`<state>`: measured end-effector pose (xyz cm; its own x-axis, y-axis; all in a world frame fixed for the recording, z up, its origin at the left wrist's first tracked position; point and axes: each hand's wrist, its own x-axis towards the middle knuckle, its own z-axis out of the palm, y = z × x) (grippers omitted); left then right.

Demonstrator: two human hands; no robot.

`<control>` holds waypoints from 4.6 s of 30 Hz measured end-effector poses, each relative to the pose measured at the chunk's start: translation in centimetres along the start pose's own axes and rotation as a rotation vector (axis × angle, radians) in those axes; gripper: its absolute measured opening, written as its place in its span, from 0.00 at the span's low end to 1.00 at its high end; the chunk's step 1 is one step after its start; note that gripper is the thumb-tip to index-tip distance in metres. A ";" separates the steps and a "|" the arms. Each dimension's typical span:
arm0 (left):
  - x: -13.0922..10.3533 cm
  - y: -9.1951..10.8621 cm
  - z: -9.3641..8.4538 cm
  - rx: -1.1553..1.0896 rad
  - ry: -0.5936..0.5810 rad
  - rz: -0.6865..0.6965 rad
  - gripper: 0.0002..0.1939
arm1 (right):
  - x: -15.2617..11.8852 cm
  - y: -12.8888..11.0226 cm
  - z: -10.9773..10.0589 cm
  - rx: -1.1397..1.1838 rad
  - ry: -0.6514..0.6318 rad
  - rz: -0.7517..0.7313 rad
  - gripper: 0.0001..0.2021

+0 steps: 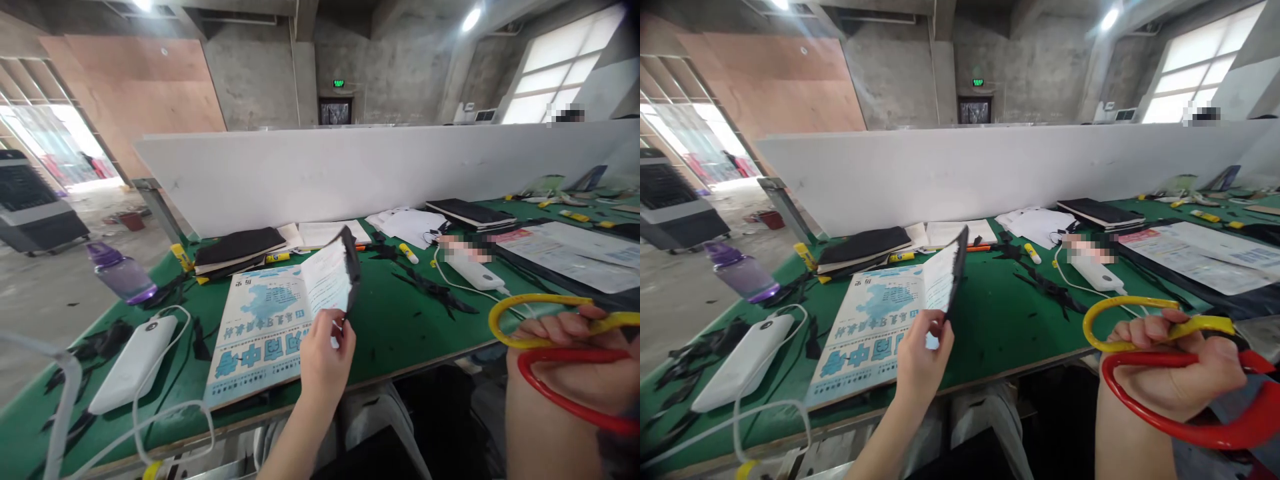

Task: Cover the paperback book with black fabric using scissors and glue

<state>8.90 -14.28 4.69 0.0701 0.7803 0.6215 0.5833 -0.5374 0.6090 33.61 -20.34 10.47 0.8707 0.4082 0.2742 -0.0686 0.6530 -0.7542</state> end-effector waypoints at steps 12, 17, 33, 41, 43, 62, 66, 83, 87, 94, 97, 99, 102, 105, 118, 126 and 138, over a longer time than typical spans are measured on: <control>-6.1 -1.0 -6.9 -0.288 0.670 0.099 0.15 | -2.5 2.5 3.9 0.009 -0.075 0.095 0.07; -6.1 -2.2 -8.1 -0.299 0.689 -0.019 0.14 | -5.0 3.6 5.7 -0.051 -0.250 0.138 0.07; -5.8 -7.0 -11.5 -0.375 0.565 -0.501 0.19 | -10.1 5.8 8.1 -0.038 -0.609 0.163 0.07; -4.3 -6.4 -9.8 -0.995 0.416 -0.864 0.23 | -10.4 6.9 9.2 -0.129 -0.643 0.188 0.08; -4.2 -6.1 -9.3 -0.982 0.387 -0.831 0.23 | -9.6 7.1 9.5 -0.276 -0.727 0.237 0.10; -6.6 -11.5 -15.7 -0.016 0.387 -0.583 0.22 | 0.2 14.4 8.6 -1.907 -1.092 -0.198 0.20; -7.6 -13.4 -17.2 0.275 0.032 -0.602 0.22 | -3.2 12.4 9.7 -1.570 -0.949 -0.369 0.20; -9.1 -12.2 -18.1 0.283 -0.115 -0.498 0.20 | -23.7 11.3 12.2 -0.922 -1.512 -0.761 0.31; -9.7 -12.3 -17.9 0.312 -0.143 -0.479 0.20 | -24.2 12.4 12.3 -0.932 -1.481 -0.847 0.28; -9.4 -11.4 -18.0 0.322 -0.144 -0.501 0.20 | -22.6 11.9 13.4 -0.808 -1.424 -0.690 0.27; -9.0 -10.7 -18.2 0.310 -0.135 -0.522 0.21 | -21.7 11.0 14.1 -0.771 -1.393 -0.572 0.28; -8.7 -10.3 -18.3 0.262 -0.116 -0.562 0.21 | -21.4 10.6 14.5 -0.773 -1.401 -0.541 0.29; -8.4 -9.8 -18.3 0.165 -0.070 -0.631 0.21 | -21.7 10.5 14.5 -0.795 -1.444 -0.559 0.29; -7.8 -9.2 -18.0 -0.015 0.011 -0.652 0.21 | -22.5 10.9 14.2 -0.812 -1.493 -0.593 0.29; -4.4 -5.7 -15.6 -0.926 0.382 -0.752 0.13 | -24.6 11.1 13.4 -0.727 -1.389 -0.593 0.28; -2.9 -7.4 -15.5 -0.735 0.393 -0.685 0.13 | -23.2 11.6 14.8 -0.833 -1.134 -0.507 0.18; -3.7 -10.2 -15.0 -1.063 0.305 -1.094 0.07 | -15.1 7.8 18.3 -0.846 -0.873 -0.577 0.17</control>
<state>-9.46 -16.42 3.57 -0.2295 0.9081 -0.3504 -0.5917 0.1557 0.7910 11.01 -9.76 11.37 0.0583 0.6875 0.7238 0.7955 0.4061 -0.4498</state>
